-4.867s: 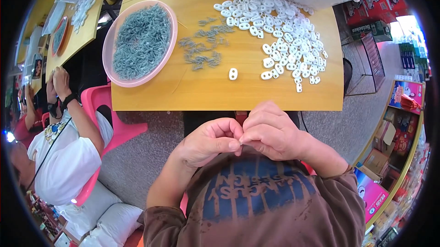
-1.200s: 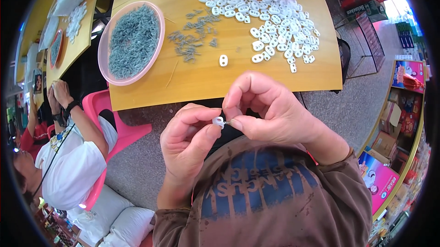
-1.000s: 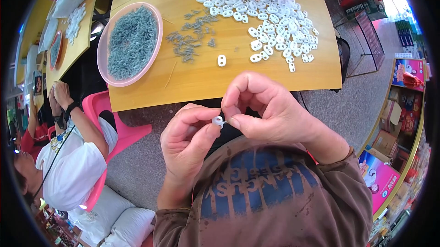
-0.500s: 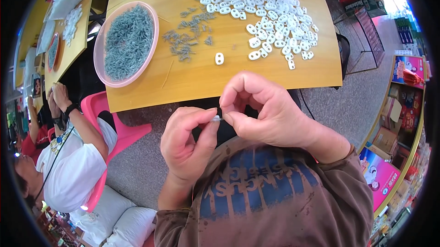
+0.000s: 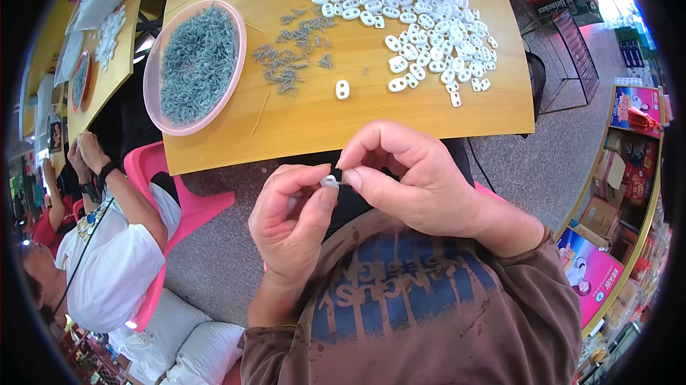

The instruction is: Assembling small plastic components with metal springs.

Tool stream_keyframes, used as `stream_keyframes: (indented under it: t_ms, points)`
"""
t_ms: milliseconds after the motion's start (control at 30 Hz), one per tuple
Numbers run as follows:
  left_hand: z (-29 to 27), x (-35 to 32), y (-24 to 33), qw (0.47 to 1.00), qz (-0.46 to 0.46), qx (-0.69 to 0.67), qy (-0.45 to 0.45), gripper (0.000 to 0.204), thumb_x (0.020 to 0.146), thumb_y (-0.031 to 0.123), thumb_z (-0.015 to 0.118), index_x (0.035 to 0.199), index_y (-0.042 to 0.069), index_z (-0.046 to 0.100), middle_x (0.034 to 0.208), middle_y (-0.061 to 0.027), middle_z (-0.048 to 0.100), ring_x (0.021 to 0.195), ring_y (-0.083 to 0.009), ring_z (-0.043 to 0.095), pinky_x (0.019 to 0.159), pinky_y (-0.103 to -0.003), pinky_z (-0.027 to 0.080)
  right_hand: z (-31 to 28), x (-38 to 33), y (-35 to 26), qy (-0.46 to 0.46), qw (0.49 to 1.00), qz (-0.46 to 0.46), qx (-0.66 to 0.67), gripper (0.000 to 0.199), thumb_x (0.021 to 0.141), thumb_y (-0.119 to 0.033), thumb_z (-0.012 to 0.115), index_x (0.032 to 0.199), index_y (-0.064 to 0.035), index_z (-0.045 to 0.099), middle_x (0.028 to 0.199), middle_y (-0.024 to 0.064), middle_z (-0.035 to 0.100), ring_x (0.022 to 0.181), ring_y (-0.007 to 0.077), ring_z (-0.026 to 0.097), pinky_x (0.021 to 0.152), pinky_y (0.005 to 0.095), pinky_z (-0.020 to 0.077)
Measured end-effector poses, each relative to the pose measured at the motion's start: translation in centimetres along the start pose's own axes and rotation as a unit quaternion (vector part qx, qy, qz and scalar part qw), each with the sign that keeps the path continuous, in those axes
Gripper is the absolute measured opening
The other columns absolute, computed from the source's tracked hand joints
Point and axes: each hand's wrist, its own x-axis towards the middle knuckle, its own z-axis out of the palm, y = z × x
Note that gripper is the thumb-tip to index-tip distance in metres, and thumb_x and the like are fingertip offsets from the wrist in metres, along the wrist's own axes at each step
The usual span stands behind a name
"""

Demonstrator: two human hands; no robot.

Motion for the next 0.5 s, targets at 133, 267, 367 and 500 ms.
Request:
stream_keyframes:
  t_ms: [133,267,367,500]
  points:
    - [-0.08,0.02,-0.52,1.0,0.003,0.009,0.005,0.019,0.079,-0.005,0.06,0.098,-0.003,0.057,0.089,-0.0054,0.054,0.073,-0.0064,0.05,0.063,-0.017,0.04,0.14,0.01,0.16,0.002,1.0,0.004,0.011,0.01,0.087,0.0,0.052,0.097,-0.0019,0.052,0.089,-0.0018,0.053,0.081,0.0026,0.049,0.071,0.0176,0.0417]
    - [-0.12,0.03,-0.59,1.0,-0.019,-0.009,-0.004,0.018,0.078,-0.005,0.061,0.096,-0.002,0.056,0.088,-0.0049,0.054,0.072,-0.0061,0.049,0.063,-0.017,0.04,0.14,-0.04,0.21,0.012,0.999,0.023,0.018,0.01,0.087,0.0,0.053,0.096,-0.0019,0.052,0.088,-0.0019,0.053,0.08,0.0022,0.049,0.07,0.0173,0.0416]
    - [-0.07,0.09,-0.67,1.0,-0.012,-0.008,-0.006,0.017,0.079,-0.004,0.061,0.094,-0.002,0.056,0.088,-0.0049,0.054,0.073,-0.0062,0.05,0.064,-0.018,0.041,0.19,-0.01,0.02,0.009,0.999,0.033,0.017,0.01,0.087,-0.001,0.053,0.096,-0.0019,0.052,0.088,-0.002,0.053,0.08,0.0024,0.049,0.071,0.0174,0.0417]
    - [-0.14,0.08,-0.85,0.999,-0.032,-0.034,-0.005,0.014,0.08,-0.003,0.061,0.093,-0.002,0.056,0.088,-0.0051,0.055,0.076,-0.0072,0.052,0.067,-0.019,0.042,0.21,-0.09,0.32,0.009,1.0,0.025,0.013,0.012,0.086,-0.001,0.055,0.098,-0.0016,0.053,0.089,-0.0009,0.053,0.081,0.0037,0.05,0.071,0.019,0.0426]
